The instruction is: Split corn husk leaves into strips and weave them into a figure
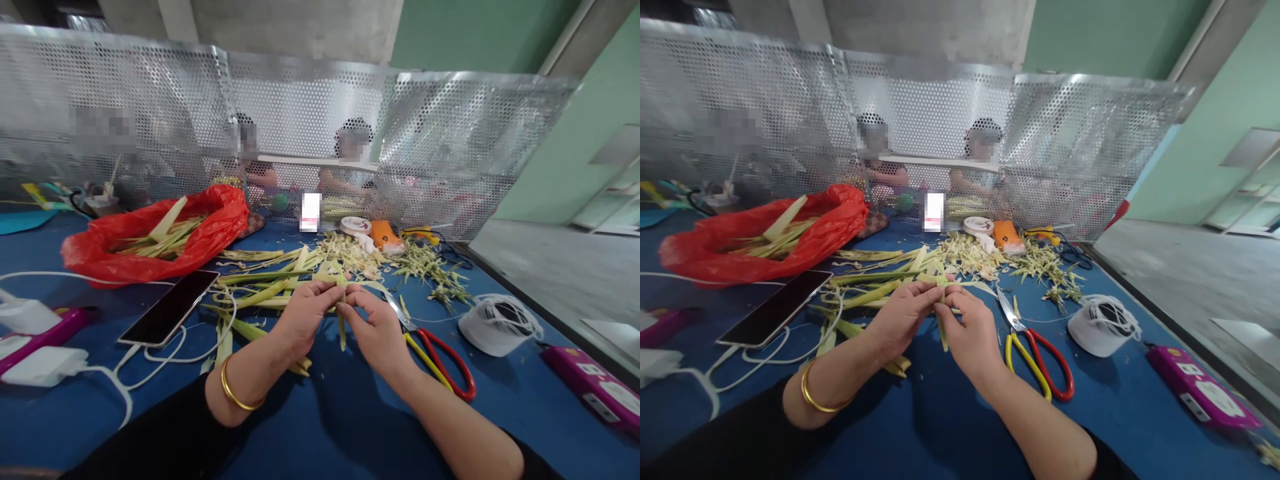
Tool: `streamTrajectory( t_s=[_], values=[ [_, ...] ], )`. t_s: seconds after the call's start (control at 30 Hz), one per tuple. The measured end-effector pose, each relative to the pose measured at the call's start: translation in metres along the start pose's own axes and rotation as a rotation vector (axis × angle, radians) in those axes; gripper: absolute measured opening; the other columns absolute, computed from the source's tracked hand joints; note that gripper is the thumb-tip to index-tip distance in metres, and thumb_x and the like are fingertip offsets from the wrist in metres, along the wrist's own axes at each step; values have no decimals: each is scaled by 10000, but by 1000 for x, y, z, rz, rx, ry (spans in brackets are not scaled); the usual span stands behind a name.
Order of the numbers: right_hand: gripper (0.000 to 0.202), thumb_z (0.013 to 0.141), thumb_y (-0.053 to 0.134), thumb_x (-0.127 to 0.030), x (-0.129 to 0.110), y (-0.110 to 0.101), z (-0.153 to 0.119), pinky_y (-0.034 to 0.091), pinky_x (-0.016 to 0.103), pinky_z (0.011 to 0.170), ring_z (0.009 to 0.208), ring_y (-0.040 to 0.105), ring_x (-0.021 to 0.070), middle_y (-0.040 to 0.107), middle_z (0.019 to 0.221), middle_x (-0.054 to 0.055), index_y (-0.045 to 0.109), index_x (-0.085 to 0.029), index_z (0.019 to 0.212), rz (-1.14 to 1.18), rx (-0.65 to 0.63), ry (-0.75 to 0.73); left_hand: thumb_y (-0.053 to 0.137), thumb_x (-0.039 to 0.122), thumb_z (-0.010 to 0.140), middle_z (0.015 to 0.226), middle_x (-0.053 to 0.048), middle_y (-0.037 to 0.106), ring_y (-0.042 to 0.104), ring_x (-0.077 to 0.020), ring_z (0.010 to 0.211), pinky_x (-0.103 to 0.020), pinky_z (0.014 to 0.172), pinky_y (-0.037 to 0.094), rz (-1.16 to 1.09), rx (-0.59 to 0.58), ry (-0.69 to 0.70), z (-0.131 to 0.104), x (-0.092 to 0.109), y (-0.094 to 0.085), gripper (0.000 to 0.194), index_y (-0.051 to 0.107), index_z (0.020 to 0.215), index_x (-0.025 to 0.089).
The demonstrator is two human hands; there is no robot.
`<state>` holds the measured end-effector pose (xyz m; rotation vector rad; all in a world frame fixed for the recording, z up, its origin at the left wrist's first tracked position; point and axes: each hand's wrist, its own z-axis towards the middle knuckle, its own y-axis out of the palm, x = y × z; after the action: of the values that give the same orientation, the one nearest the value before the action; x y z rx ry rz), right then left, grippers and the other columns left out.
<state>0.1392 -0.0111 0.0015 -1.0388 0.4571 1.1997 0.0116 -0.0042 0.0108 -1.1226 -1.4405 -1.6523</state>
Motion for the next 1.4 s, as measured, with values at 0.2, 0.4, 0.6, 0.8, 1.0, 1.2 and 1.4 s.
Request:
streamTrajectory(
  t_s=[0.2,0.4,0.6,0.8,1.0,1.2,1.4],
  values=[
    [249,866,498,-228,-6,-2,-2,416,255,673,768,537,160,568,786,19,449,-213,622,22,-34,-32,766,316,648,880,-69,718,611,-199,1002,-267,861,450,23,52,42,-1,5,-1,183,750,735,155],
    [244,858,507,-205,-8,-3,-2,423,279,758,828,542,172,570,820,26,451,-209,621,43,-51,-59,797,286,591,946,-68,724,598,-207,1040,-288,925,425,-51,99,17,-2,9,2,212,753,749,152],
    [254,856,521,-209,-7,-3,-2,425,299,786,885,545,188,585,861,37,442,-213,615,44,-74,-76,796,243,580,920,-50,713,609,-187,978,-288,915,419,-78,157,22,-3,11,3,223,737,770,142],
    [252,836,526,-190,-7,-1,-1,436,305,763,858,542,187,581,843,36,441,-212,600,64,-90,-91,775,188,591,732,6,671,612,-123,759,-248,777,444,-106,199,20,-1,8,2,249,687,820,142],
    [235,852,520,-202,-6,3,-2,421,288,752,823,540,176,561,808,26,475,-207,621,33,-48,-51,775,230,637,723,-14,685,613,-113,715,-219,700,450,-131,144,-25,3,4,-3,227,670,814,132],
    [234,886,512,-256,-2,4,-3,404,304,793,839,550,184,591,802,27,515,-207,657,-35,-26,-19,765,320,675,703,-17,672,580,-94,645,-211,647,446,-102,144,-42,0,6,-3,216,673,736,134],
    [274,900,486,-269,-2,5,-3,383,294,714,721,528,171,549,682,7,455,-207,635,-208,-51,-31,801,319,613,699,-18,675,596,-101,656,-200,620,449,-93,160,-40,-4,8,1,242,689,721,133]
  ],
)
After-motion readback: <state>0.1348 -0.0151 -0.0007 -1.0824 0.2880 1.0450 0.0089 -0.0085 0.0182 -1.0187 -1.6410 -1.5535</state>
